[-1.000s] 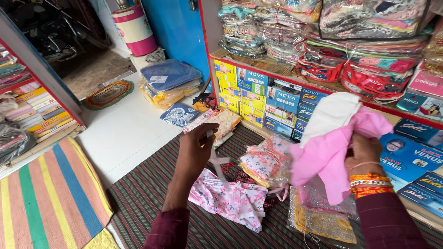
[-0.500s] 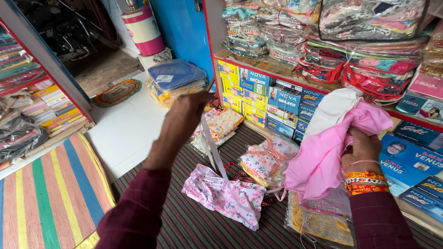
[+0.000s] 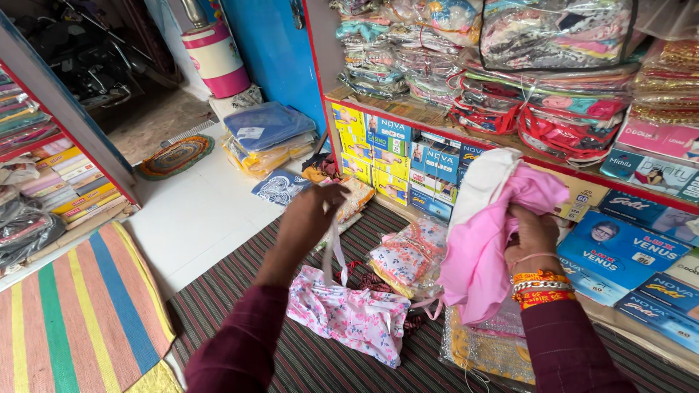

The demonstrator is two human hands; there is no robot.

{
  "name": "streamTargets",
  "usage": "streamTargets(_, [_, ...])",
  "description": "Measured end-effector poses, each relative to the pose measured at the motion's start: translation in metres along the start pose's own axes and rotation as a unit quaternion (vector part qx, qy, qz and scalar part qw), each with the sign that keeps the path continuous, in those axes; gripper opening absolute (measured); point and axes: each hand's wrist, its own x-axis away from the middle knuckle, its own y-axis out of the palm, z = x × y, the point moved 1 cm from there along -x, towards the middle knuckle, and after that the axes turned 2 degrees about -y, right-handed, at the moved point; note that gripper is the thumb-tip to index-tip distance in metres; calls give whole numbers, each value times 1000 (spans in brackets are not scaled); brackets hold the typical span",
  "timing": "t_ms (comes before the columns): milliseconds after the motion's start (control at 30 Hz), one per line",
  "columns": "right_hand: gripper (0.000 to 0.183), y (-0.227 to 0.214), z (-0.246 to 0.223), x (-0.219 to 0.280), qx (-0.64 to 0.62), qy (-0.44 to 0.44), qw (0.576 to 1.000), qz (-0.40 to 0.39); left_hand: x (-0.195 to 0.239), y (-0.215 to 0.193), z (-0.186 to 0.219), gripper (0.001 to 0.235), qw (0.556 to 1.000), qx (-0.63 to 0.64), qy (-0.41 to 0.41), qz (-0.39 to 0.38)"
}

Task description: The person sits on a mat in a shop and handles several packaged clothing items. They remove a yellow garment and a brown patterned cloth from their plastic packaging, unfold them, and then fold them back up. They also handle a pink floral garment, unfolding and folding it as well.

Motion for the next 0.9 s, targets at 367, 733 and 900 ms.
streamTargets(367, [37,19,16,15,37,72,995,-53,75,145,-88,19,976,125,-155,-86])
streamTargets(733, [32,19,30,19,30,84,992,-88,96,176,-128,26,986,104,-98,-86])
streamTargets(900, [35,28,42,22,43,76,992,-95,51,132,-97,20,976,157,-128,-82])
